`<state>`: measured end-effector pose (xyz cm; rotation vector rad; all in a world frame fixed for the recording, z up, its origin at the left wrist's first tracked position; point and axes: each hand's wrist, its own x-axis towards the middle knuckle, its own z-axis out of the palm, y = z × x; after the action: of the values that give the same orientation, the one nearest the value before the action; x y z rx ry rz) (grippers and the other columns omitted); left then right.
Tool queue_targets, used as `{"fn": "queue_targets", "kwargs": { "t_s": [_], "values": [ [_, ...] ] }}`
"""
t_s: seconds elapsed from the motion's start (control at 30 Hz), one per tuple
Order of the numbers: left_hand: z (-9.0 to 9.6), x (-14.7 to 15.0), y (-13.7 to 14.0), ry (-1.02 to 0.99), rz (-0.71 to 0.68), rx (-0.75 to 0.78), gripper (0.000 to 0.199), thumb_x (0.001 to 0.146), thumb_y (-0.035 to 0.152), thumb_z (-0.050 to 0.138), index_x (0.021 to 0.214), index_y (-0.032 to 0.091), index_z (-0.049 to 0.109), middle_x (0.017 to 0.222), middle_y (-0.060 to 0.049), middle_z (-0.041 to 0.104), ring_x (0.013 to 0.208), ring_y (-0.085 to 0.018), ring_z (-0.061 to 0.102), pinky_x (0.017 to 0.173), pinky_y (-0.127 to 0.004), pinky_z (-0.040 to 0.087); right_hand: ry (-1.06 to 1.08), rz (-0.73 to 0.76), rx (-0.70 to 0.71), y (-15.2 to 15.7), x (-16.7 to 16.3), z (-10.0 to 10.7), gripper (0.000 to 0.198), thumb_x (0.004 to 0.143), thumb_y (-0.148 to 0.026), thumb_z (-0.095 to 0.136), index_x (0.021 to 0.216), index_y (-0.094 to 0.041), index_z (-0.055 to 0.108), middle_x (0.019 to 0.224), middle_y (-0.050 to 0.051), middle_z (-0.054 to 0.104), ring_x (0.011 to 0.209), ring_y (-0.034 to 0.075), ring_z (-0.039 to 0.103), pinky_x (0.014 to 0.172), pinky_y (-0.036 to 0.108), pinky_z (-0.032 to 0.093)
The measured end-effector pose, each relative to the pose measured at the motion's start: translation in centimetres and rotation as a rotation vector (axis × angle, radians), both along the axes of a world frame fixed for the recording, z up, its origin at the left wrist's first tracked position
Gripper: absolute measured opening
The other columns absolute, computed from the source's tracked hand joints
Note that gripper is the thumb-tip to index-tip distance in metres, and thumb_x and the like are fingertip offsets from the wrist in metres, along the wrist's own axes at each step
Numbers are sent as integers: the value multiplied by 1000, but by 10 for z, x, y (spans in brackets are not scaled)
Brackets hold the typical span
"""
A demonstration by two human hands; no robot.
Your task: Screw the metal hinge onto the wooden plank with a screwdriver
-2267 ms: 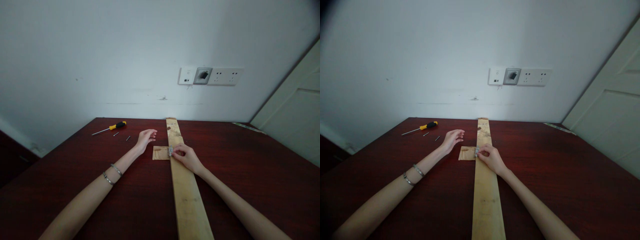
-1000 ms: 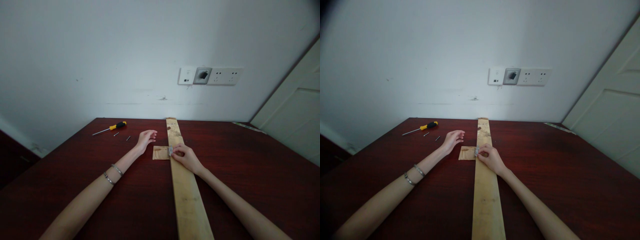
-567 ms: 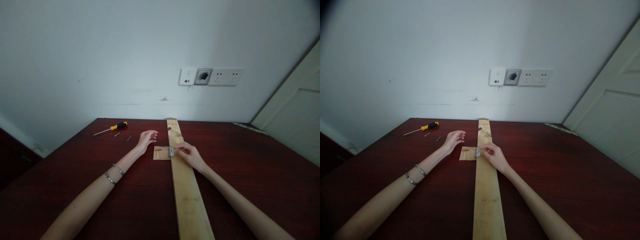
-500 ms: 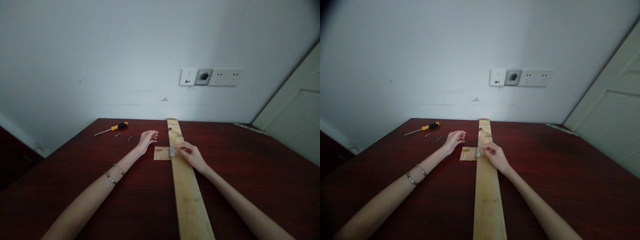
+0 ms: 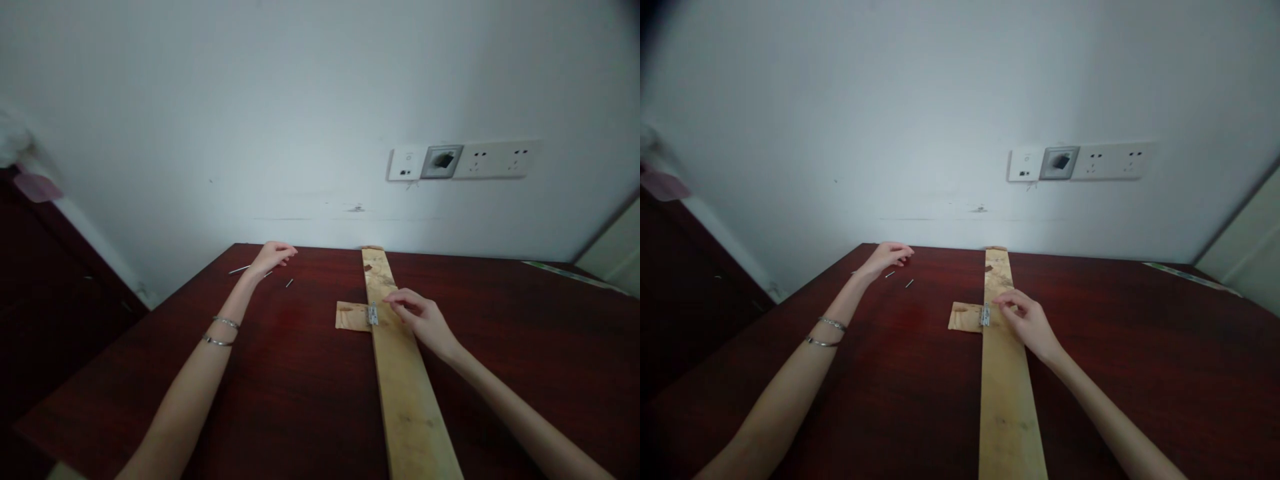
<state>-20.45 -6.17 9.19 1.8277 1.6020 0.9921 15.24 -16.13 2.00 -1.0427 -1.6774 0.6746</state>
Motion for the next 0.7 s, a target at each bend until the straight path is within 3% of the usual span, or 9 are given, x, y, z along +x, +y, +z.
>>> {"fn": "queue_targets", "kwargs": {
  "t_s": [0.17,0.3,0.7],
  "values": [
    [-20,-60,8,275,177,-11,10,66,20,64,65,13,71,67,-5,67,73,-17,62,67,-24,43,-14,19,-12,0,-1,-2,19,79,-35,58,78,-22,71,91,7,69,90,23,64,75,34,49],
    [-42,-87,9,427,216,-70,8,65,19,64,61,15,70,66,-3,67,73,-18,63,68,-24,42,-40,21,-35,-1,-1,-3,20,79,-35,56,80,-22,71,91,7,69,88,23,64,71,33,49],
    [-65,-103,24,587,183,-105,16,75,27,64,83,16,73,86,-5,72,83,-18,65,72,-22,43,-73,32,-56,2,0,-6,21,79,-37,57,81,-22,72,92,9,69,91,25,63,74,36,49]
  ]
}}
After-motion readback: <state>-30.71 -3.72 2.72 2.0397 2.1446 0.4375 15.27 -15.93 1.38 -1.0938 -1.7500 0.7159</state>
